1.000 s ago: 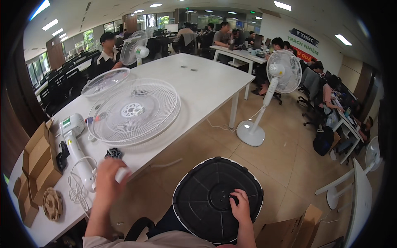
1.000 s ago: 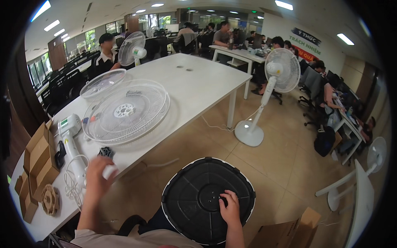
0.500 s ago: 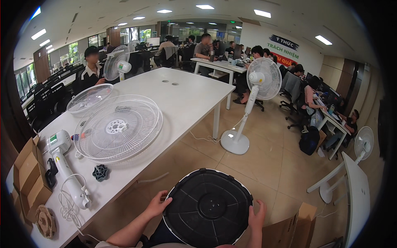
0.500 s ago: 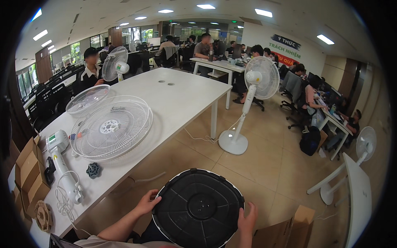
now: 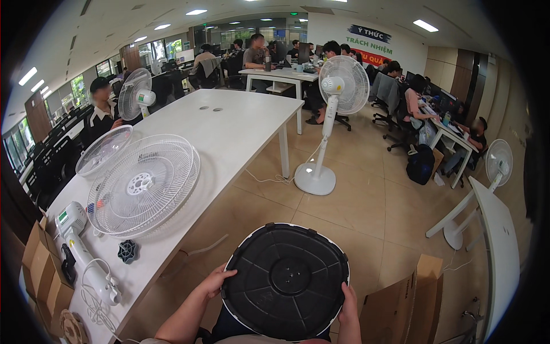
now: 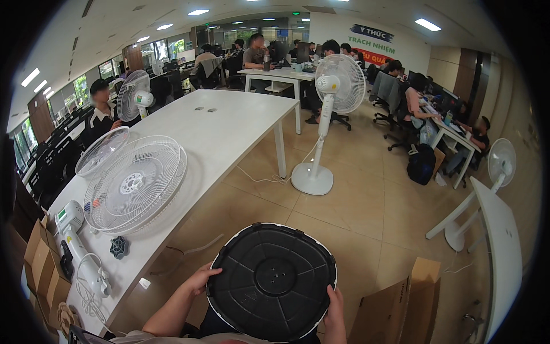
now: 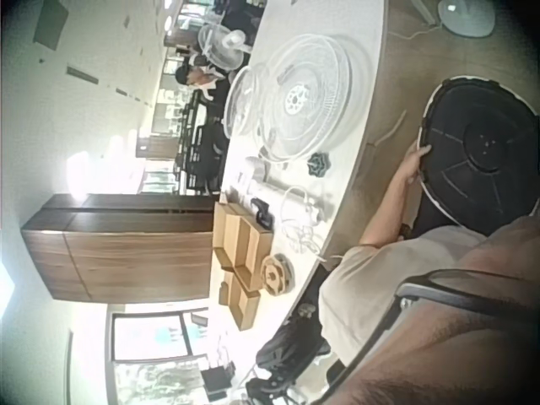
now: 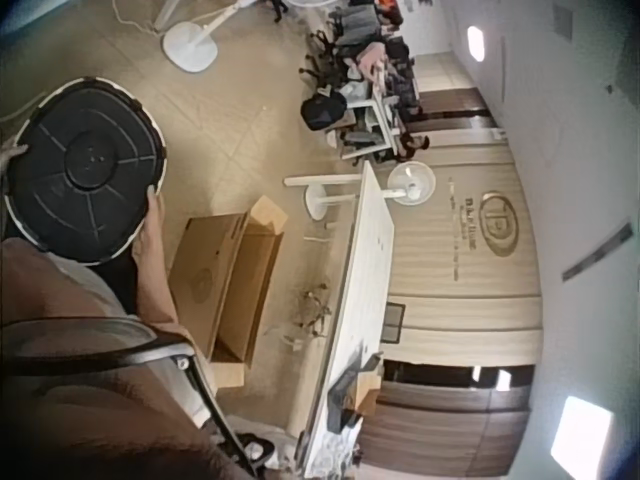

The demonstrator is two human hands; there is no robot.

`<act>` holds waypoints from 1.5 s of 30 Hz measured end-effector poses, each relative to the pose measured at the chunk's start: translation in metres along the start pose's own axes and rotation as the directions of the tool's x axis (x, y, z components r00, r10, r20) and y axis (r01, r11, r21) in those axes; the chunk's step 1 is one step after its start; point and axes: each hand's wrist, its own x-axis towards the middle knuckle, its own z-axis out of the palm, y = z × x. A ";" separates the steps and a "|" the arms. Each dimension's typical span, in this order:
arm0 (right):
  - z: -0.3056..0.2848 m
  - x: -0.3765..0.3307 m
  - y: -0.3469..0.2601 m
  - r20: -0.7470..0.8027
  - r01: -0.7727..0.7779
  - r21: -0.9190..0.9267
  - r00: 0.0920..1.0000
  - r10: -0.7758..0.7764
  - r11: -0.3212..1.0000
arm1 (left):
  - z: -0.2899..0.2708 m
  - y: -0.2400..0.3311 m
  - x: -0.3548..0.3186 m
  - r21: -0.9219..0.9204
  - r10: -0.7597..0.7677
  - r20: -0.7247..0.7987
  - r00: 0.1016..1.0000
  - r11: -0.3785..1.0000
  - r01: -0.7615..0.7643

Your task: Disassemble the components of a floor-standing electric fan, including the cage, blade, motor unit, and base.

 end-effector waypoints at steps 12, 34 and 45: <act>0.008 -0.019 0.026 -0.049 -0.029 0.272 0.998 0.044 0.962 | 0.010 -0.005 -0.014 0.013 0.288 -0.028 0.957 0.958 -0.288; 0.023 0.009 -0.147 0.297 0.012 0.503 0.937 -0.185 0.864 | 0.051 0.020 -0.050 -0.528 0.274 0.460 0.845 0.849 0.013; 0.053 -0.056 -0.080 0.125 0.139 0.662 0.948 -0.293 0.736 | 0.085 0.027 -0.054 -0.550 0.339 0.356 0.871 0.829 -0.098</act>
